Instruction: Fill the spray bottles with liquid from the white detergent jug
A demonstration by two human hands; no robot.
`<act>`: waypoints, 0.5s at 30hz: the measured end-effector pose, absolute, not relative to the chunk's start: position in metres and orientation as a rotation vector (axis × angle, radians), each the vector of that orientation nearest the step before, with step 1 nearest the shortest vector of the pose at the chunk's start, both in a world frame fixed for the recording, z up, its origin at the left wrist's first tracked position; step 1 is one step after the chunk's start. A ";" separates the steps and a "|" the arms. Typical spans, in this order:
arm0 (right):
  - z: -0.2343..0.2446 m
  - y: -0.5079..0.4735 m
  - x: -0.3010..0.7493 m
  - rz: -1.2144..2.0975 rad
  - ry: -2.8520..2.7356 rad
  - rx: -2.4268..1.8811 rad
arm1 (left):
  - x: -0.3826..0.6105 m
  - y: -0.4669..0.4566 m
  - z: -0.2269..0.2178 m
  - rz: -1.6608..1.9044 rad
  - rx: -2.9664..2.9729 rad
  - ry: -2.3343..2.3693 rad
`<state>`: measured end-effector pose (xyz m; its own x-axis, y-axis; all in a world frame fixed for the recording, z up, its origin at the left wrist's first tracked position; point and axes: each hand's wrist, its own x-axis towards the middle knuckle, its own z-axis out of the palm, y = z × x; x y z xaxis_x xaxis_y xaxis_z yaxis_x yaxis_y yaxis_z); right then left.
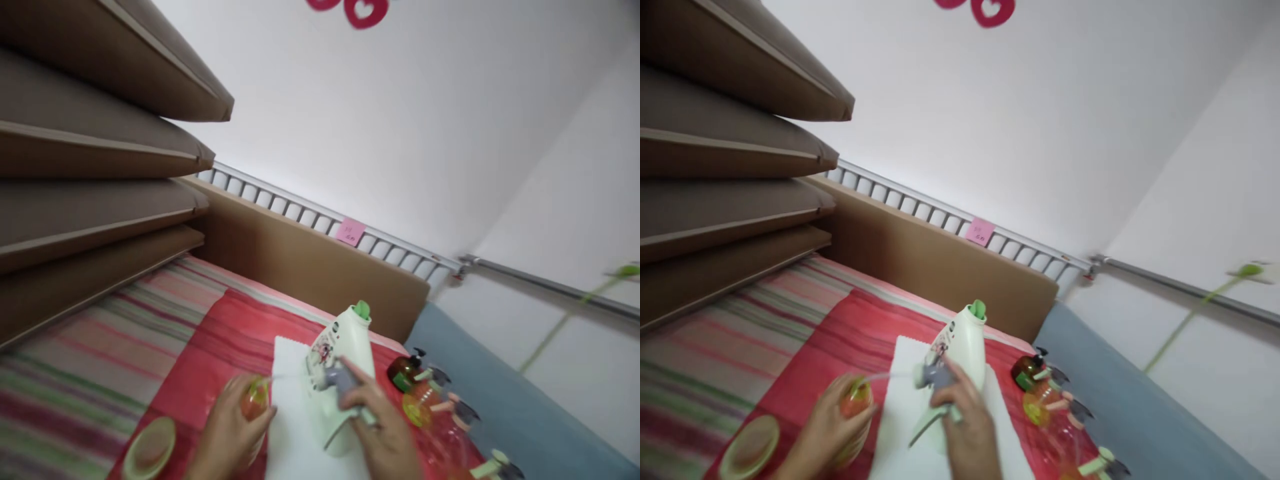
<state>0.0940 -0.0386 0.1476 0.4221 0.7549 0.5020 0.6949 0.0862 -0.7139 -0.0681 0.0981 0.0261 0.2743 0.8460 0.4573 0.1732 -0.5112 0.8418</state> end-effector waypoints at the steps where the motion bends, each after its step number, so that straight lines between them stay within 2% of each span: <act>1: 0.154 -0.042 0.099 0.091 -1.131 -1.620 | -0.069 0.101 0.026 1.293 1.851 0.965; 4: 0.164 -0.042 0.106 0.188 -0.721 -1.459 | -0.070 0.104 0.028 1.356 1.824 1.006; 7: 0.153 -0.029 0.097 0.449 -0.575 -1.259 | -0.070 0.093 0.035 1.381 1.851 0.891; 10: 0.116 -0.007 0.086 0.767 -0.538 -1.249 | -0.074 0.076 0.046 1.359 1.922 0.681; 15: 0.035 0.027 0.084 1.117 -0.682 -1.383 | -0.081 0.067 0.056 1.389 2.026 0.523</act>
<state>0.0839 0.0272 0.0350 0.3727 0.8996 -0.2274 -0.2089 -0.1574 -0.9652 -0.0812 0.0672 0.0564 0.3687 0.6298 0.6837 -0.0224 -0.7293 0.6839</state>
